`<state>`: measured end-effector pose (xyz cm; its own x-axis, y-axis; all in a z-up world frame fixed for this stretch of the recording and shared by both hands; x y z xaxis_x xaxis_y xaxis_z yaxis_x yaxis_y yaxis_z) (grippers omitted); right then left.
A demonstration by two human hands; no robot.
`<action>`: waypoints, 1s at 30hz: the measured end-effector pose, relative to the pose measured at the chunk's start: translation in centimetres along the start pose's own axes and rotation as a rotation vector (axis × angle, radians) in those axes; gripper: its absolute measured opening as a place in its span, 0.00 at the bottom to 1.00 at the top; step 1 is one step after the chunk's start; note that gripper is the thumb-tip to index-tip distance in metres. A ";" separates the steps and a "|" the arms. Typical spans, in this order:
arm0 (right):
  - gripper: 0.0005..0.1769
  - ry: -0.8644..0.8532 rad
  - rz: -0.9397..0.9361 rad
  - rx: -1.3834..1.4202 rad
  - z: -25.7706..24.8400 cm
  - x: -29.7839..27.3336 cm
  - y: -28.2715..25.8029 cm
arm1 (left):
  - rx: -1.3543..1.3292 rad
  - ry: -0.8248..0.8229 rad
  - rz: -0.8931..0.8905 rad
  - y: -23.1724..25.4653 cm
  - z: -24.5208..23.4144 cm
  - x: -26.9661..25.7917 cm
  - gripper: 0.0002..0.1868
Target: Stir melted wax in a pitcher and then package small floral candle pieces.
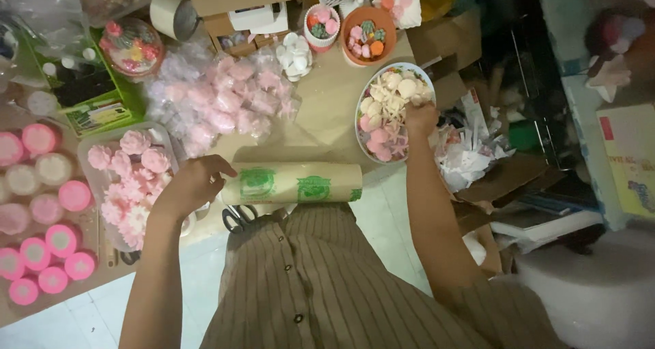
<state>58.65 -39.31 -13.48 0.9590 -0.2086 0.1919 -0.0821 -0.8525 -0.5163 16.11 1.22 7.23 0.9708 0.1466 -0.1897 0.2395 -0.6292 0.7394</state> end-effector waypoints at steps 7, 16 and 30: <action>0.17 -0.121 0.203 0.258 2.7 0.7 4.1 | 0.029 0.018 0.089 -0.2 0.1 0.0 0.16; 0.18 -1.125 0.272 0.963 3.9 -16.3 -14.0 | -0.021 0.007 0.149 -3.1 1.3 1.1 0.12; 0.18 -2.184 0.185 0.657 8.3 -40.4 -27.0 | -0.127 0.017 0.225 -7.6 1.5 4.4 0.13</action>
<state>24.34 -3.91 -14.26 -0.2616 0.8070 -0.5295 -0.5401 -0.5770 -0.6126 18.58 5.47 -0.20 0.9996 0.0273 -0.0012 0.0160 -0.5468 0.8371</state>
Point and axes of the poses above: each hand's wrist, its own x-axis towards the middle knuckle, its own z-axis out of the palm, y = z × x, the point moved 10 cm from there along x, towards the middle knuckle, and after that the axes turned 12 degrees about z, right-handed, at the moved point
